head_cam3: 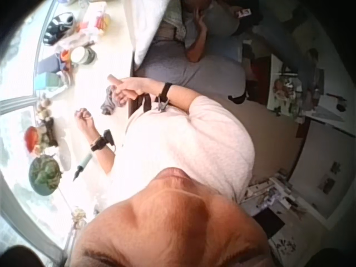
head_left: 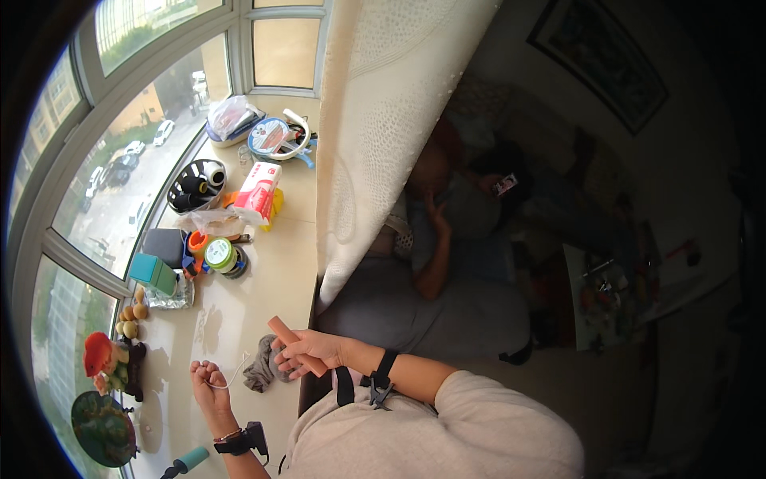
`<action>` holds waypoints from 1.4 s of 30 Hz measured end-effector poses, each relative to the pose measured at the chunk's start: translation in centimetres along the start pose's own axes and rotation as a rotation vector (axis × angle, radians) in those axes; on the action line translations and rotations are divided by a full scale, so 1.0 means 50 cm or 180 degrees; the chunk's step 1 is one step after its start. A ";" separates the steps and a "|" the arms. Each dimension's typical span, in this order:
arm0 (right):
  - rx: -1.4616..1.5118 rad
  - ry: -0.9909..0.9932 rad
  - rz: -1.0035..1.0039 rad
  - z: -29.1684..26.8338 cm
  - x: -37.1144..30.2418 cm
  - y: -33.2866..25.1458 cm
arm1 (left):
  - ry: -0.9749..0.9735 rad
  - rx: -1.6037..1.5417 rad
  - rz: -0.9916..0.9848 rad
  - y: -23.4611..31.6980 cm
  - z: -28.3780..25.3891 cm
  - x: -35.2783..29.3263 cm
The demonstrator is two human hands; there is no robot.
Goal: The person wipes a circular metal object and a countertop with a cloth, then moves items aside and wipes the floor. The person handles a curling iron, remote, and other small items while cleaning.
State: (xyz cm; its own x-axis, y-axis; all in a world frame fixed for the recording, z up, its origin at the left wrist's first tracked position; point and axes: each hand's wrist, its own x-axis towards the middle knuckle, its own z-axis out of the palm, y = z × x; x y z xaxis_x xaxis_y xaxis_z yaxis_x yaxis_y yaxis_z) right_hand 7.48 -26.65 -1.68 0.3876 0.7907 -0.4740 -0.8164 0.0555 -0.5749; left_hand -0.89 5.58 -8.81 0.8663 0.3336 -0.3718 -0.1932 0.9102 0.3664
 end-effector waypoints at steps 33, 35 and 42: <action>-0.1189 -0.1798 0.0687 0.062 -0.046 -0.018 | -0.0563 0.3766 0.1565 -0.131 0.306 -0.178; -0.1803 -0.1076 0.0503 0.062 -0.057 -0.032 | -0.0655 0.4298 0.2026 -0.102 0.295 -0.170; -0.3694 0.0170 -0.2021 0.042 -0.071 -0.114 | -0.2572 0.6249 0.0251 -0.098 0.275 -0.212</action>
State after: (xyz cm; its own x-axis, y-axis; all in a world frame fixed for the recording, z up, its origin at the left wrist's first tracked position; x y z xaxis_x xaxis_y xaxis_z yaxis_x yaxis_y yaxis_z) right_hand 9.85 -28.47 4.68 0.6019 0.7948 0.0775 0.3397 -0.1670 -0.9256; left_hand -2.78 -5.78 5.08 0.9439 -0.2924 -0.1532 -0.0809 -0.6548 0.7514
